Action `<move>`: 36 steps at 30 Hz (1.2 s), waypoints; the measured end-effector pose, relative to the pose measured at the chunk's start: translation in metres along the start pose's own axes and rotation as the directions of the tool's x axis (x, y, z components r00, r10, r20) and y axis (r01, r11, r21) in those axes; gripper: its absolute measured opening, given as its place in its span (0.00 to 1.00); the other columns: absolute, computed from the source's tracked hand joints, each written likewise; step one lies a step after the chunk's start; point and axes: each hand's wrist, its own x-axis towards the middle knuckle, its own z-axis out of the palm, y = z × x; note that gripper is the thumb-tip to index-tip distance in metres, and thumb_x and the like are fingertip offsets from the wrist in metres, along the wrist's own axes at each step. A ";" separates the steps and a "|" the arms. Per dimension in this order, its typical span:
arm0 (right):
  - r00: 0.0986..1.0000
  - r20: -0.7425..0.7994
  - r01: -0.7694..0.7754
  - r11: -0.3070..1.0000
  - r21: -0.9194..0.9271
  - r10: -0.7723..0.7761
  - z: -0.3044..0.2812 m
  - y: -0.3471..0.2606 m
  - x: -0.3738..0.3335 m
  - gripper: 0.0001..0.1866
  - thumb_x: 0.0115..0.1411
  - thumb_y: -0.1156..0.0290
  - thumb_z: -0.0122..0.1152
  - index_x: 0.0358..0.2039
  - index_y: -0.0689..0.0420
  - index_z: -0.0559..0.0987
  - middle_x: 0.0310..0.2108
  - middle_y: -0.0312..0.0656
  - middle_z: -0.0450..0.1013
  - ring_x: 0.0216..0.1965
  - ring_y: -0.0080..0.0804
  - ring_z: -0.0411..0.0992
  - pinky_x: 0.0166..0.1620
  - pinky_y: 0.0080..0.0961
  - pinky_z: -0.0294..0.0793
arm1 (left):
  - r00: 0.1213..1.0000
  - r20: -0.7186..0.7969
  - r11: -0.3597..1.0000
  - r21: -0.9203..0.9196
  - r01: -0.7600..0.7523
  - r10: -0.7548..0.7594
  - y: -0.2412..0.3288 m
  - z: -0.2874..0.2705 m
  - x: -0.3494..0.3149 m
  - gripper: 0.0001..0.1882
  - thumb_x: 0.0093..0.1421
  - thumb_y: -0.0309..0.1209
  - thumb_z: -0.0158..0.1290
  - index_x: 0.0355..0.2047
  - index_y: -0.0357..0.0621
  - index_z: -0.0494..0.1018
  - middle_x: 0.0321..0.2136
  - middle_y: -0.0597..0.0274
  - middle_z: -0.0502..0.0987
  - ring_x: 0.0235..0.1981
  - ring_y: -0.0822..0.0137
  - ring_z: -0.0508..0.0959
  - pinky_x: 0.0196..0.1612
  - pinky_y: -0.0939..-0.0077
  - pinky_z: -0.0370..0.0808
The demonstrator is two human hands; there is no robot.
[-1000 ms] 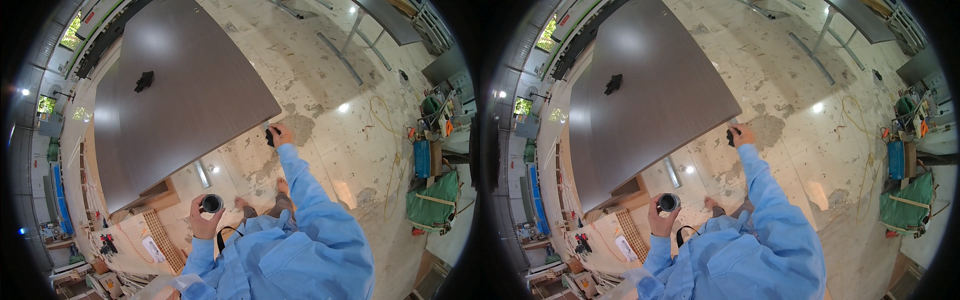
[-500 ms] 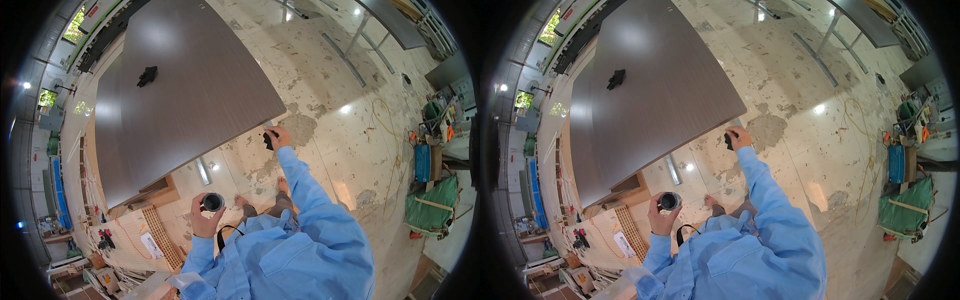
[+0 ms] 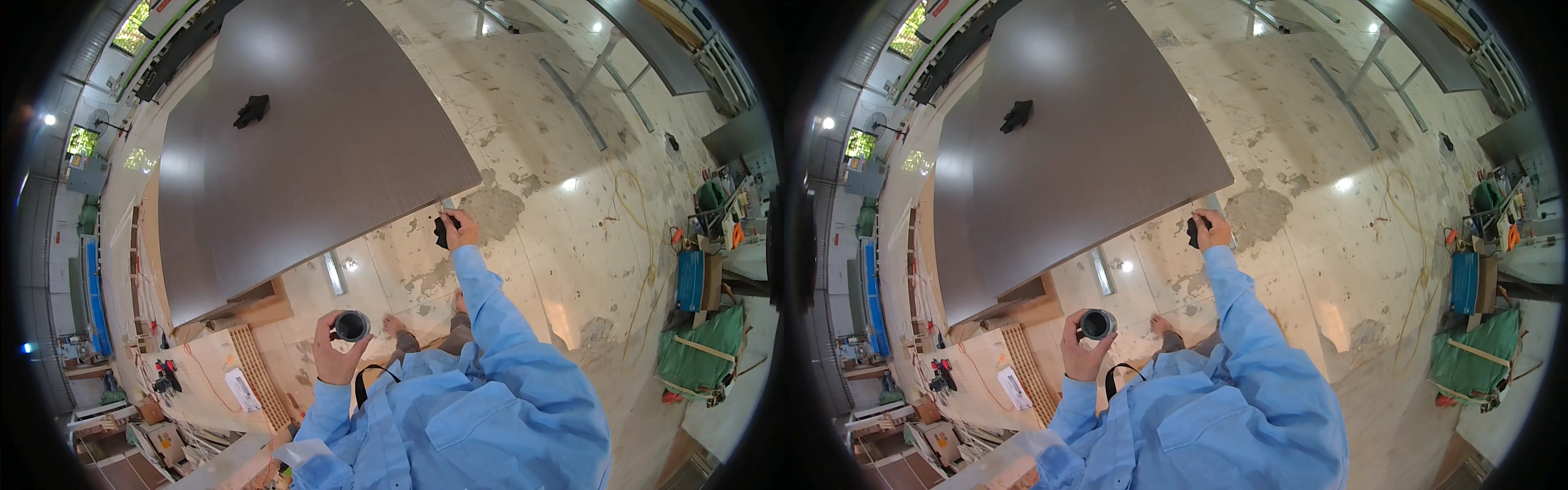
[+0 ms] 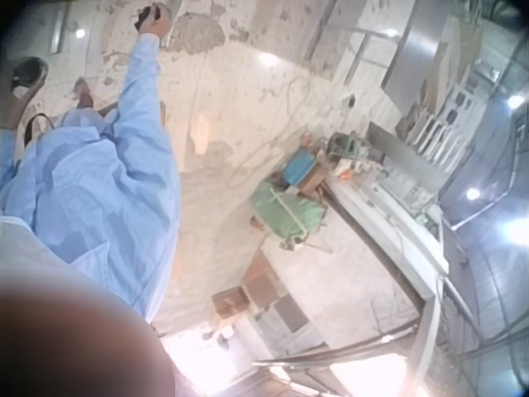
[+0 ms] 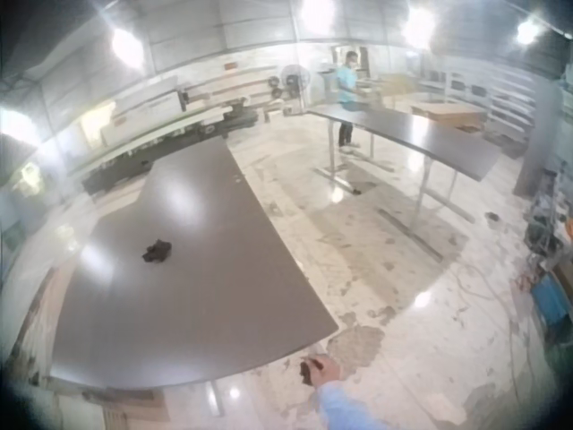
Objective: The person applies a dark sealant to the edges of a large flat panel using a small brush and a cloth. They repeatedly dip the brush into a can, wipe the panel edge, and later pour liquid from a plastic bottle into the can and stir the mixture.
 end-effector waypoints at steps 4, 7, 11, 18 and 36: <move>0.924 0.359 0.165 0.983 -0.075 -0.128 0.005 -0.002 -0.007 0.07 0.63 0.71 0.69 0.40 0.57 0.86 0.40 0.46 0.82 0.44 0.46 0.81 0.49 0.34 0.79 | 1.000 0.013 0.999 -0.029 0.018 -0.018 -0.003 0.000 0.001 0.33 0.49 0.27 0.75 0.53 0.42 0.72 0.48 0.58 0.80 0.47 0.63 0.83 0.47 0.69 0.80; 0.986 0.139 0.100 0.995 -0.019 -0.096 -0.001 -0.001 -0.002 0.07 0.63 0.71 0.68 0.40 0.58 0.86 0.39 0.47 0.82 0.43 0.45 0.81 0.49 0.35 0.79 | 1.000 0.014 0.999 -0.051 0.014 -0.014 -0.004 -0.003 0.000 0.33 0.49 0.27 0.75 0.54 0.42 0.72 0.49 0.58 0.80 0.47 0.62 0.83 0.48 0.69 0.81; 0.987 0.120 0.106 0.994 -0.017 -0.103 0.010 0.000 -0.008 0.07 0.63 0.71 0.68 0.41 0.57 0.87 0.38 0.46 0.82 0.41 0.44 0.82 0.47 0.35 0.79 | 1.000 -0.023 0.995 -0.098 0.013 -0.016 -0.007 -0.003 -0.001 0.33 0.49 0.27 0.75 0.54 0.42 0.72 0.49 0.58 0.80 0.48 0.62 0.83 0.48 0.68 0.80; 0.951 0.275 0.158 0.987 -0.038 -0.142 0.056 -0.018 -0.052 0.08 0.63 0.70 0.69 0.42 0.55 0.86 0.39 0.44 0.82 0.41 0.45 0.81 0.45 0.34 0.79 | 1.000 -0.004 0.996 -0.088 0.017 -0.017 -0.015 -0.014 -0.004 0.32 0.50 0.27 0.75 0.54 0.42 0.72 0.50 0.58 0.79 0.49 0.62 0.82 0.49 0.68 0.81; 0.976 0.165 0.157 0.985 -0.067 -0.144 0.069 -0.014 -0.069 0.07 0.66 0.71 0.66 0.42 0.57 0.86 0.40 0.45 0.82 0.42 0.46 0.81 0.47 0.33 0.79 | 0.996 -0.050 0.986 -0.153 0.066 -0.074 -0.096 -0.083 -0.014 0.34 0.49 0.27 0.75 0.55 0.43 0.72 0.51 0.58 0.79 0.49 0.63 0.82 0.50 0.68 0.80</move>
